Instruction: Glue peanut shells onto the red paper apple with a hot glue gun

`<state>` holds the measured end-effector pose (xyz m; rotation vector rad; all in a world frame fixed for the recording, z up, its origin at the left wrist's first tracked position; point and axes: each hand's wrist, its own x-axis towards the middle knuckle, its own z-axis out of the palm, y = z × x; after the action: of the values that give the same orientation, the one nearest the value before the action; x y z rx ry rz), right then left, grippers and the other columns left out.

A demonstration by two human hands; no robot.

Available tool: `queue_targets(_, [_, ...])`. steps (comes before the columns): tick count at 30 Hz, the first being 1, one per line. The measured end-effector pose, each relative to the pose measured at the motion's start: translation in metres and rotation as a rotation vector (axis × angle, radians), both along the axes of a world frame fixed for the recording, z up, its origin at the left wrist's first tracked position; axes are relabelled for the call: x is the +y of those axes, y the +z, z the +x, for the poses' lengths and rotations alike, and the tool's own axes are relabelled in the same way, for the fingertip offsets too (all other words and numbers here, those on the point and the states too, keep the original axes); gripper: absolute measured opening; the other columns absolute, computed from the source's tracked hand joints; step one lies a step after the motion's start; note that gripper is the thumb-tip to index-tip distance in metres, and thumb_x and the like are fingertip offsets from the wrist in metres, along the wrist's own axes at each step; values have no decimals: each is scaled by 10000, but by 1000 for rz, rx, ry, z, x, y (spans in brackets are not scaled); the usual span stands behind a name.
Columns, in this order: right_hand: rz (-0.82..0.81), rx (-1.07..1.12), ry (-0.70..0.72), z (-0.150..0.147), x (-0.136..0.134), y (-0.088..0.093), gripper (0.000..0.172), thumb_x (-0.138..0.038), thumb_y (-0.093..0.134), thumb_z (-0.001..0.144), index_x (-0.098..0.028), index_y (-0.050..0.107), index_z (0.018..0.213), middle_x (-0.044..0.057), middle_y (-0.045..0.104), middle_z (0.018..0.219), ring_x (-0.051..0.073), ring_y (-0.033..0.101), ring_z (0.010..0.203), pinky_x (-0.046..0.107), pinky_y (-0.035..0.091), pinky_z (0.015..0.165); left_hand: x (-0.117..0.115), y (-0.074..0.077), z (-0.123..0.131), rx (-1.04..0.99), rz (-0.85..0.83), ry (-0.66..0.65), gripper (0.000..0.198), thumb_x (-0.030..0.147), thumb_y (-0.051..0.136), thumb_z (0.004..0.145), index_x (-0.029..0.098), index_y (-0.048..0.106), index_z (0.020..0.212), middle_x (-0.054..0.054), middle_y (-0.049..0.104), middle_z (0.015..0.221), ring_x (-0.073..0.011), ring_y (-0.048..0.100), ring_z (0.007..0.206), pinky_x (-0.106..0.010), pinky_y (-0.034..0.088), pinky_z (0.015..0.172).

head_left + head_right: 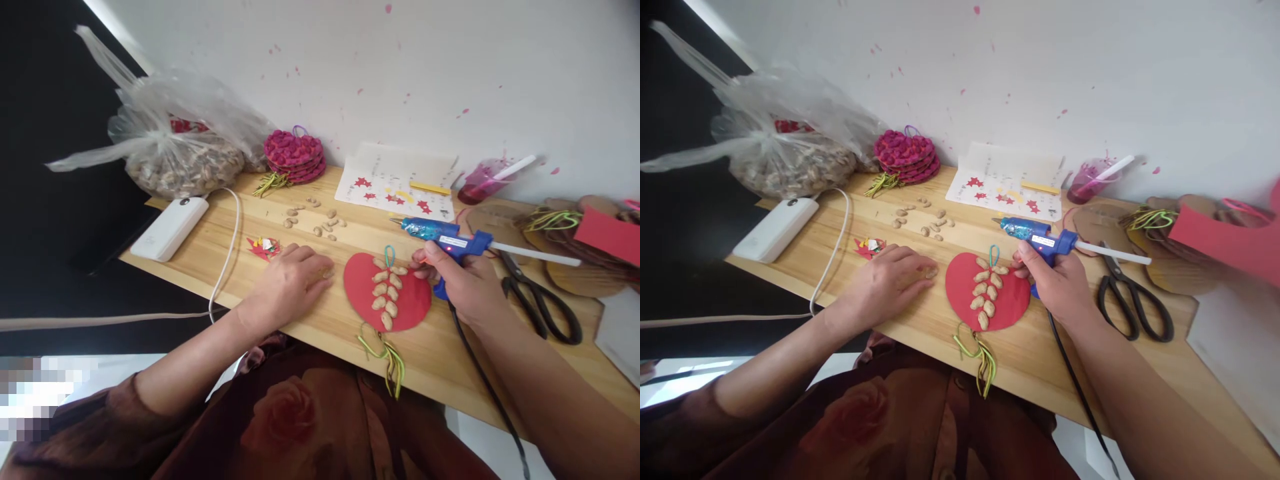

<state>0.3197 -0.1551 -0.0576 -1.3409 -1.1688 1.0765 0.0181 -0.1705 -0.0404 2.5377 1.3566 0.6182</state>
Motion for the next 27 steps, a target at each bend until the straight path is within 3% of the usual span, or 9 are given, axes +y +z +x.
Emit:
queue_targets(9, [9,-13,-20,-4,0,2,337,-564,820,768,-234,752,773,2,736,767,138,710,664,228,597,590,-13,12,-15,3,-156,-127,245,234,601,973,161,730,1168,-104,722,1063,-252,665,1026,-399,557,929])
queue_targets(14, [16,-23,-33,-6,1,3,347,-579,821,758,-241,749,752,0,733,759,133,698,637,238,594,589,-19,20,-26,15,-216,-137,229,224,622,960,199,744,1152,-59,749,1066,-224,690,1020,-351,562,913])
queue_targets(18, [5,-16,-30,-7,0,5,348,-584,831,742,-246,750,746,-1,731,756,133,696,640,240,588,588,-18,18,-28,-14,-204,-94,170,223,611,966,202,761,1044,-41,761,1007,-207,704,965,-334,564,882])
queue_targets(27, [0,-21,-23,-2,-1,0,302,-531,807,802,-234,754,787,0,745,781,129,712,666,216,603,599,-18,6,-13,-99,-154,-111,147,236,620,973,188,728,1061,-64,718,977,-199,670,917,-338,565,837])
